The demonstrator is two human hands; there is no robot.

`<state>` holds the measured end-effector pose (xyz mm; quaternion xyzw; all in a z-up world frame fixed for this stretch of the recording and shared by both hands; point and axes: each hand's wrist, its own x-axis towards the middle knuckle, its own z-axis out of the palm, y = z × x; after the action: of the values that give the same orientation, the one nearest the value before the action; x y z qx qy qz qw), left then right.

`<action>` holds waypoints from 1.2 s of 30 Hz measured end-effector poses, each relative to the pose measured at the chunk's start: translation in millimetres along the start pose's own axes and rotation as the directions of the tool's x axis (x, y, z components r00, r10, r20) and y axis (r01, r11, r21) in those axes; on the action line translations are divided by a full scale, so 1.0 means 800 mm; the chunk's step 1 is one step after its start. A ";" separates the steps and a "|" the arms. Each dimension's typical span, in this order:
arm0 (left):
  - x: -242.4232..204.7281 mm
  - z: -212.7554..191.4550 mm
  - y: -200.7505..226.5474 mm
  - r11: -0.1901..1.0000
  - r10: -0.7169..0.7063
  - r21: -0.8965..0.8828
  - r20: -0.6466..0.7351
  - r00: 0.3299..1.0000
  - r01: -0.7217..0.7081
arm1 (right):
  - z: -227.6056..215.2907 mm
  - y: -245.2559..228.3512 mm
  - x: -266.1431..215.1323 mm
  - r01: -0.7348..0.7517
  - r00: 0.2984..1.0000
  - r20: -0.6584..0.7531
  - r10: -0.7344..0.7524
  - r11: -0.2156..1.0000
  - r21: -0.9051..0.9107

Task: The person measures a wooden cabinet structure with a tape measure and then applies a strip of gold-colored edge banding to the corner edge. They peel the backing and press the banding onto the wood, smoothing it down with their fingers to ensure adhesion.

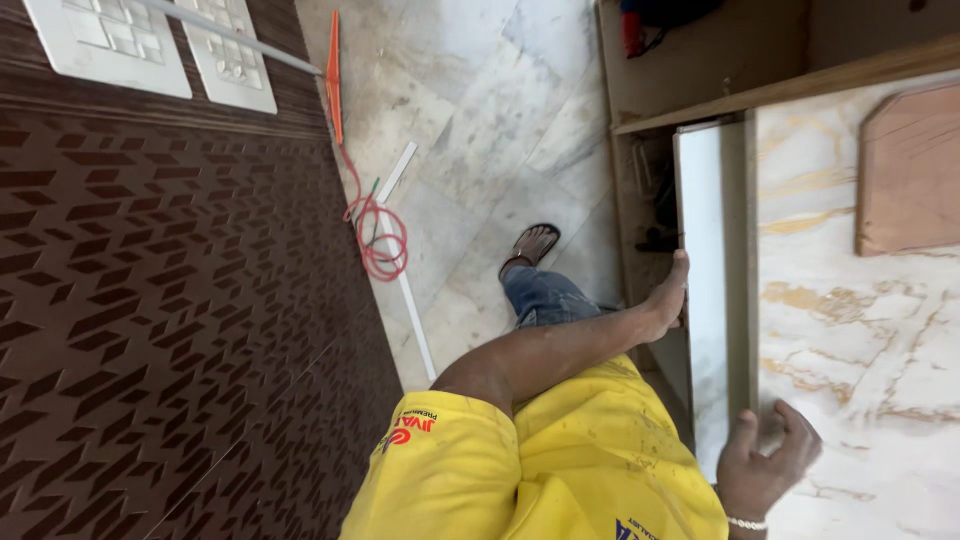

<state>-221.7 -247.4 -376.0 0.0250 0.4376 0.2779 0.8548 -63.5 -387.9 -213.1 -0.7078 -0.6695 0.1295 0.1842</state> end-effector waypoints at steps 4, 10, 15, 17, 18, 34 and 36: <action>-0.015 -0.009 -0.007 0.999 0.002 -0.052 -0.034 0.999 -0.004 | 0.009 -0.053 0.005 0.210 0.977 0.048 -0.206 0.973 -0.100; -0.025 -0.037 -0.024 0.973 0.230 0.073 -0.206 0.951 -0.220 | 0.023 -0.063 -0.005 0.239 0.970 0.063 -0.235 0.969 -0.069; -0.017 -0.063 -0.041 0.957 0.290 0.057 -0.139 0.947 -0.285 | 0.036 -0.051 -0.005 0.308 0.943 0.186 -0.275 0.934 -0.179; -0.024 -0.069 -0.057 0.946 0.305 0.171 -0.182 0.935 -0.276 | 0.042 -0.054 -0.005 0.341 0.928 0.209 -0.309 0.930 -0.136; -0.028 -0.067 -0.069 0.940 0.323 0.180 -0.201 0.925 -0.290 | 0.046 -0.055 -0.004 0.370 0.915 0.210 -0.345 0.925 -0.092; -0.040 -0.372 -0.154 0.925 0.364 0.211 -0.254 0.896 -0.316 | 0.192 -0.042 -0.044 0.286 0.872 0.474 -0.122 0.913 -0.291; -0.048 -0.519 -0.161 0.874 0.336 0.475 -0.435 0.835 -0.104 | 0.239 -0.038 -0.041 0.220 0.858 0.513 -0.024 0.920 -0.325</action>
<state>-497.8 -458.2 -640.3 0.1916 0.6900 0.2696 0.6438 -175.4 -402.7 -373.7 -0.6270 -0.7507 0.1666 -0.1249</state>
